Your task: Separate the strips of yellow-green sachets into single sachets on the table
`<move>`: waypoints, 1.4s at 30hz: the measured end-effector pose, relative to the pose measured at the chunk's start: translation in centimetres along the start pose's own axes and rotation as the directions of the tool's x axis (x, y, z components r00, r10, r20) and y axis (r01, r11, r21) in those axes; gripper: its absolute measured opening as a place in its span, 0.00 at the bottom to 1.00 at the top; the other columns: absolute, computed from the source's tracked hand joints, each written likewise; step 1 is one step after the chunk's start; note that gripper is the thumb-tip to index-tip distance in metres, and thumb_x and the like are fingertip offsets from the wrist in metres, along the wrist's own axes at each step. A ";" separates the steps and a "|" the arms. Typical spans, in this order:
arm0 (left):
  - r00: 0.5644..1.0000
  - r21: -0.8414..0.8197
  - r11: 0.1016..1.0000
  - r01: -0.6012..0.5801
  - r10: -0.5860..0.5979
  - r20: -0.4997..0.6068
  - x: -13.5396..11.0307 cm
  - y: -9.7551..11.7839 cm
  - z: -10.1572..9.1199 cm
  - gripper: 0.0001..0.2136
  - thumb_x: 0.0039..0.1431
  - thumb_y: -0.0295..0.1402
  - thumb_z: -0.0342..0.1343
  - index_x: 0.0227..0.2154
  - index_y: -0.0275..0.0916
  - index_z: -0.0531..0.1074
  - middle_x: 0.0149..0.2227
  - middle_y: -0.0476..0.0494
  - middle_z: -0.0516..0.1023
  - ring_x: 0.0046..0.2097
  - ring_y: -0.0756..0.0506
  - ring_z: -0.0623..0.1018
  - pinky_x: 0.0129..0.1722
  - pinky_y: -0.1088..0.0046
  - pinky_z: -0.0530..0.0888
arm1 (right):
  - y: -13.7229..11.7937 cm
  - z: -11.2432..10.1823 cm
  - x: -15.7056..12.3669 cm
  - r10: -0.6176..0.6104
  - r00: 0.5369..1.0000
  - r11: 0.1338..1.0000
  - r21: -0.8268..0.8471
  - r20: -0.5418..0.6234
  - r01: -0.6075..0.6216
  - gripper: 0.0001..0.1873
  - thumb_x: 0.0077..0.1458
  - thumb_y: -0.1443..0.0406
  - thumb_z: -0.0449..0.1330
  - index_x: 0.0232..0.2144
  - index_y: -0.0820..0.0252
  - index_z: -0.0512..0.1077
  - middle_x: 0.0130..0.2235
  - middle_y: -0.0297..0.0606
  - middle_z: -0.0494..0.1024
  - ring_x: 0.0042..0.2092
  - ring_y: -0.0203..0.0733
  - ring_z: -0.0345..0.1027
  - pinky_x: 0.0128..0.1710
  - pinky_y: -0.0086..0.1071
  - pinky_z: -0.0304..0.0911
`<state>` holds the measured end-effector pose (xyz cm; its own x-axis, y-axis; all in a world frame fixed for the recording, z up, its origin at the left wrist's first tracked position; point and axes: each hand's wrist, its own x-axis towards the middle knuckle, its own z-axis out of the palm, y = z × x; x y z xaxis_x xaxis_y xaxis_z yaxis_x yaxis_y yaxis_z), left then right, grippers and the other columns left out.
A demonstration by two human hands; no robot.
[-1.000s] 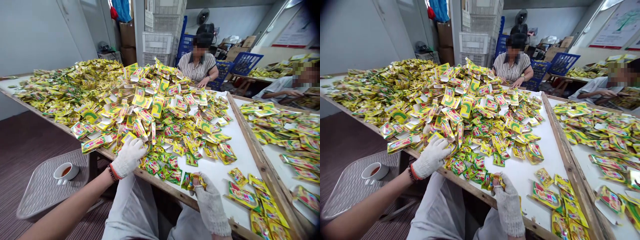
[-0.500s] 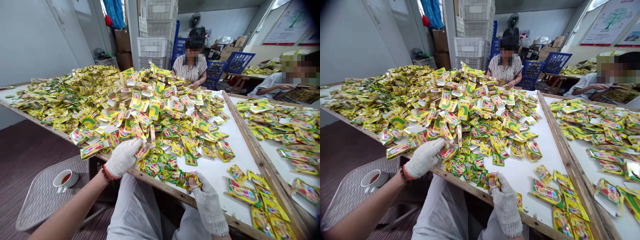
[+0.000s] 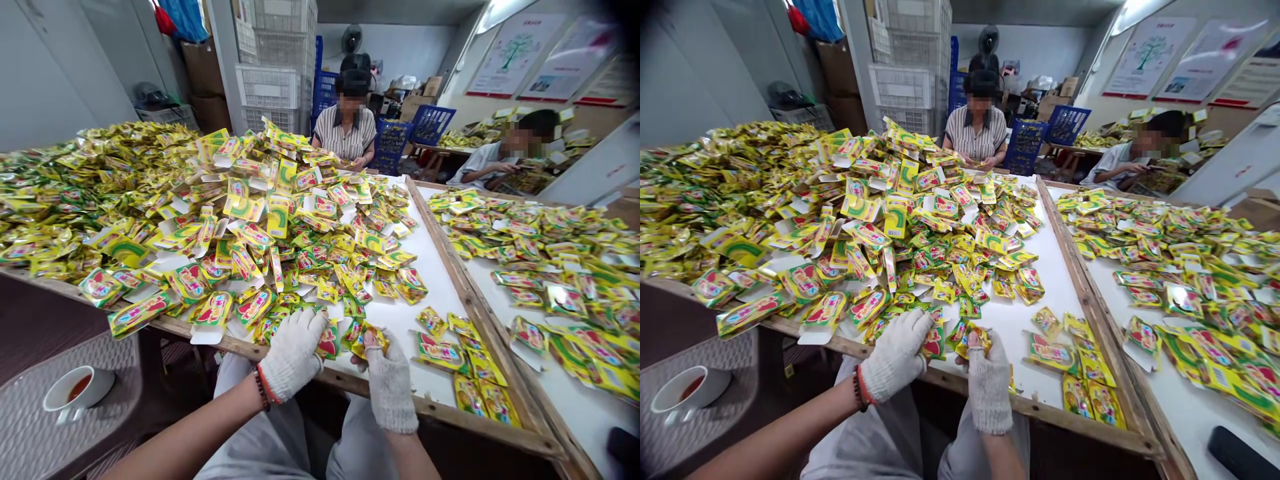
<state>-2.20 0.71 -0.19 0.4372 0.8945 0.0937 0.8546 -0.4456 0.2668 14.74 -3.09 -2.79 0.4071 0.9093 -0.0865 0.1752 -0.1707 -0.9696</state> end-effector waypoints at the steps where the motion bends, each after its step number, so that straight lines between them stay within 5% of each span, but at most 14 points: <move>1: 1.000 -0.011 1.000 -0.013 0.013 0.002 0.1 -0.1 0.0 0.29 0.44 0.26 0.53 0.54 0.41 0.61 0.49 0.39 0.67 0.51 0.38 0.67 0.50 0.62 0.65 | 0.1 -0.3 0.1 -0.041 0.999 0.997 -0.067 -0.023 0.039 0.15 0.57 0.50 0.52 0.35 0.54 0.67 0.31 0.36 0.75 0.25 0.38 0.67 0.22 0.30 0.63; 8: 0.984 -0.010 0.987 -0.162 0.163 0.068 0.7 -0.1 -0.4 0.31 0.41 0.27 0.54 0.54 0.41 0.62 0.48 0.40 0.68 0.47 0.38 0.67 0.46 0.61 0.67 | -0.2 -1.6 0.8 -0.319 0.936 0.850 -0.391 0.150 0.352 0.13 0.54 0.55 0.57 0.35 0.56 0.73 0.37 0.42 0.78 0.38 0.47 0.71 0.40 0.37 0.64; 11: 0.980 -0.082 0.978 -0.189 0.194 0.052 0.7 0.3 0.1 0.31 0.41 0.27 0.54 0.53 0.40 0.62 0.50 0.40 0.67 0.49 0.38 0.67 0.48 0.61 0.66 | -0.4 -1.6 1.2 -0.327 0.927 0.833 -0.409 0.184 0.374 0.13 0.55 0.55 0.55 0.34 0.56 0.73 0.35 0.43 0.78 0.37 0.46 0.71 0.40 0.37 0.64; 15: 0.981 -0.176 0.965 -0.192 0.196 0.006 0.6 0.9 1.1 0.30 0.42 0.29 0.55 0.53 0.40 0.62 0.51 0.39 0.66 0.52 0.38 0.65 0.51 0.61 0.65 | -0.6 -1.2 1.4 -0.333 0.938 0.812 -0.477 0.093 0.335 0.14 0.56 0.55 0.53 0.35 0.58 0.72 0.36 0.45 0.77 0.37 0.48 0.70 0.39 0.38 0.63; 23: 0.987 -0.050 0.986 -0.156 0.154 -0.036 1.6 0.8 0.8 0.28 0.45 0.28 0.54 0.53 0.40 0.62 0.50 0.39 0.67 0.48 0.38 0.67 0.47 0.60 0.67 | -1.2 -3.0 1.3 -0.231 0.949 0.938 -0.212 0.214 0.276 0.15 0.53 0.56 0.58 0.38 0.59 0.72 0.37 0.42 0.78 0.37 0.45 0.71 0.37 0.34 0.66; 26: 0.981 -0.027 0.981 -0.193 0.192 -0.029 1.8 0.7 0.7 0.28 0.45 0.28 0.53 0.54 0.40 0.62 0.49 0.40 0.68 0.48 0.39 0.67 0.47 0.61 0.67 | -0.9 -3.6 1.2 -0.220 0.965 0.919 -0.301 0.141 0.254 0.13 0.53 0.56 0.57 0.31 0.59 0.74 0.34 0.41 0.78 0.36 0.45 0.71 0.37 0.34 0.66; 29: 0.970 -0.010 0.970 -0.244 0.244 -0.017 1.6 1.0 1.0 0.29 0.44 0.27 0.53 0.54 0.40 0.62 0.49 0.40 0.68 0.49 0.38 0.66 0.47 0.60 0.67 | -0.8 -3.3 1.2 -0.212 0.951 0.887 -0.365 0.224 0.284 0.13 0.53 0.58 0.55 0.28 0.59 0.75 0.31 0.40 0.79 0.34 0.44 0.71 0.36 0.34 0.65; 35: 0.979 0.018 0.979 -0.201 0.201 -0.016 1.2 1.2 1.7 0.30 0.45 0.26 0.54 0.55 0.40 0.61 0.50 0.39 0.67 0.50 0.37 0.66 0.48 0.58 0.67 | -1.4 -3.2 0.9 0.067 0.920 0.943 -0.326 0.387 0.068 0.17 0.54 0.57 0.52 0.36 0.60 0.76 0.16 0.30 0.70 0.20 0.37 0.63 0.21 0.29 0.57; 39: 0.973 0.001 0.973 -0.230 0.230 0.014 1.2 1.9 1.5 0.27 0.47 0.27 0.55 0.53 0.42 0.62 0.47 0.40 0.69 0.48 0.37 0.68 0.47 0.58 0.67 | -1.7 -3.0 0.4 0.056 0.858 0.957 -0.273 0.510 0.099 0.22 0.56 0.56 0.51 0.13 0.58 0.67 0.13 0.31 0.67 0.19 0.33 0.59 0.24 0.27 0.55; 42: 0.960 -0.213 0.937 -0.275 0.280 -0.009 1.4 1.6 0.9 0.28 0.48 0.36 0.60 0.54 0.40 0.62 0.48 0.38 0.69 0.49 0.38 0.68 0.48 0.60 0.67 | -1.9 -3.2 0.3 0.018 0.847 0.951 -0.269 0.531 0.149 0.26 0.56 0.56 0.50 0.09 0.57 0.61 0.12 0.32 0.67 0.20 0.34 0.60 0.26 0.28 0.56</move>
<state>0.06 1.23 -0.51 0.6565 0.7342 0.1729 0.6211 -0.6562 0.4286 17.41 -3.65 -0.24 -0.1277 0.9689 -0.2119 0.4688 -0.1293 -0.8738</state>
